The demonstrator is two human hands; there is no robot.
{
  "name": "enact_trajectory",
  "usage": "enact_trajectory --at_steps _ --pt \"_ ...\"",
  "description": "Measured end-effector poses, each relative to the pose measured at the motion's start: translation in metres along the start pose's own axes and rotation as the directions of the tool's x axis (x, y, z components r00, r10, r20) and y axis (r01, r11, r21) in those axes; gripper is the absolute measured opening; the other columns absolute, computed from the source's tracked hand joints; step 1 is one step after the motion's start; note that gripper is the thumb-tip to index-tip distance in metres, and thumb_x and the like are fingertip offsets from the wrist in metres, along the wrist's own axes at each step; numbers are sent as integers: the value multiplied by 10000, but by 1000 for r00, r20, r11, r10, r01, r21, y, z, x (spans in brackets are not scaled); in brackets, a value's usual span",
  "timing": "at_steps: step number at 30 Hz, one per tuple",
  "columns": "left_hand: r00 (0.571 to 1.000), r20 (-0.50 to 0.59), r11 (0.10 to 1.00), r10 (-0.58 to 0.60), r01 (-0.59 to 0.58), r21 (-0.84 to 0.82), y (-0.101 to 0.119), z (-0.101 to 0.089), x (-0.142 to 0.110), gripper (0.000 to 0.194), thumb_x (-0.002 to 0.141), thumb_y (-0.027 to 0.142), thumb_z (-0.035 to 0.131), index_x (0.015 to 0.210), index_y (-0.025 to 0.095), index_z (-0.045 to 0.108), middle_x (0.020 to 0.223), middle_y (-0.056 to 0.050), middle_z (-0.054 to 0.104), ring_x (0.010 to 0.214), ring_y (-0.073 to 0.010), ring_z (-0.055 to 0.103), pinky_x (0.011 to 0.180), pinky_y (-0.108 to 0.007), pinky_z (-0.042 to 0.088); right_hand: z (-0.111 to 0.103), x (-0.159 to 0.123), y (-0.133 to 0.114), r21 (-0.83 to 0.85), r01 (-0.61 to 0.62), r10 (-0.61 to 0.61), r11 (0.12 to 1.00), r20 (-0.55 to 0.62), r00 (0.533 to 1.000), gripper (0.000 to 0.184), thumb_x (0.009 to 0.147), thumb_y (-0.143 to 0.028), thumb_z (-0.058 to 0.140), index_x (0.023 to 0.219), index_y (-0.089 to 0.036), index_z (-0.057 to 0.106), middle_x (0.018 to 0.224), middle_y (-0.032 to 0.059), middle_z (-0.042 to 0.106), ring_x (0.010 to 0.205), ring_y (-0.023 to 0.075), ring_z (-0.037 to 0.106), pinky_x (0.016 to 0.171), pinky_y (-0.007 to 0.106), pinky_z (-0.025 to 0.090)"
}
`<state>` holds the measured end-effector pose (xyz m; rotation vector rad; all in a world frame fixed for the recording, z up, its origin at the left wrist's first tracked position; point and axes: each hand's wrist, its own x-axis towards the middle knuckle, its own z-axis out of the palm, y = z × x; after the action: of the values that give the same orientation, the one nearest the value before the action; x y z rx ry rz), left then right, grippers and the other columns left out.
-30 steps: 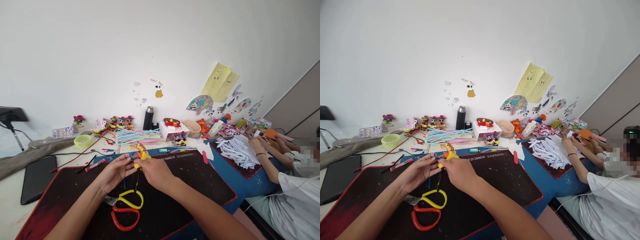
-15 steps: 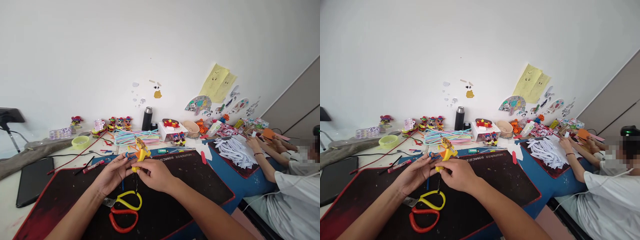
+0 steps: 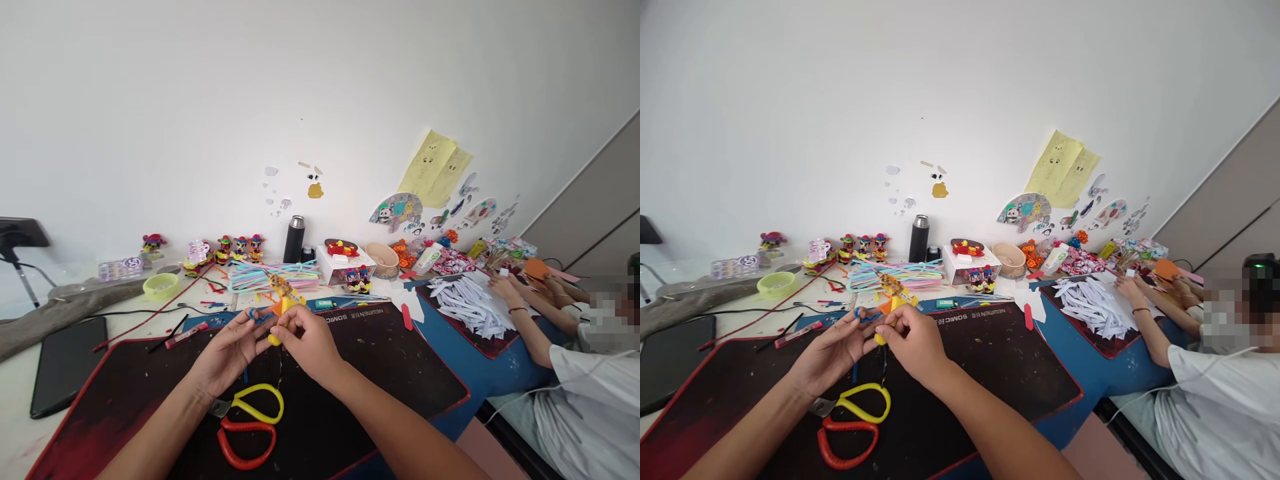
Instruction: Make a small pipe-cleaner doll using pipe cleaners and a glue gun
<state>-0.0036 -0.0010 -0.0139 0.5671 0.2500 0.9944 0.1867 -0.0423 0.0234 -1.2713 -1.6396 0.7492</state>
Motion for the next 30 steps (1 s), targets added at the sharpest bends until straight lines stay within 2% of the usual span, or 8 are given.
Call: enact_trajectory --at_steps 4,8,13,18,23,26,28,30 --pt "1000 4 1000 16 -16 0 0 -1 0 129 892 121 808 981 213 795 1086 -55 839 1165 -290 762 977 -413 636 11 -1 11 226 -74 91 971 -66 994 326 854 -446 796 881 -255 533 694 -61 581 562 141 588 541 258 474" --pt "1000 -8 999 26 -26 19 -1 -3 0 115 911 115 775 968 214 787 1146 -72 832 1235 -298 732 1027 -429 613 21 -1 21 420 -176 211 890 -37 977 488 838 -601 794 820 -258 447 603 -77 549 444 119 522 450 247 427" --pt "1000 11 997 16 -17 79 -1 2 -2 70 913 133 774 931 200 772 1253 -98 807 1303 -320 694 1059 -448 597 22 -2 28 562 -269 283 782 65 957 583 784 -723 806 941 -221 554 670 -51 612 478 125 572 413 226 427" --pt "999 28 990 18 -22 139 0 6 -4 42 934 157 762 946 197 766 1377 -127 758 1335 -358 670 985 -448 631 17 -2 30 683 -335 285 649 191 939 596 804 -659 835 1133 -199 649 916 20 712 653 160 701 480 231 517" --pt "1000 -2 981 20 -20 192 1 6 -6 63 908 174 805 955 190 766 1383 -140 760 1288 -358 699 1053 -534 600 15 2 34 755 -360 270 548 248 930 506 814 -586 856 1101 -195 713 1000 58 760 757 167 705 535 229 563" --pt "1000 -11 967 4 -2 254 7 7 -7 114 876 214 851 929 189 754 1368 -142 768 1328 -391 676 1095 -572 569 13 6 39 791 -373 283 485 261 923 467 788 -538 887 1035 -172 732 940 54 759 723 150 687 523 212 553" --pt "998 -69 933 -4 28 359 15 7 -7 152 866 254 871 949 193 760 1327 -137 785 1269 -386 716 1041 -519 611 10 9 42 811 -383 296 443 271 916 457 766 -508 909 1009 -171 718 902 37 753 676 143 685 492 207 531" --pt "984 -156 874 89 -2 486 26 7 -6 176 845 269 895 922 182 762 1270 -138 804 1190 -358 758 946 -417 657 5 13 44 823 -380 294 423 272 916 440 754 -475 923 990 -185 691 898 23 755 662 150 702 463 205 509"
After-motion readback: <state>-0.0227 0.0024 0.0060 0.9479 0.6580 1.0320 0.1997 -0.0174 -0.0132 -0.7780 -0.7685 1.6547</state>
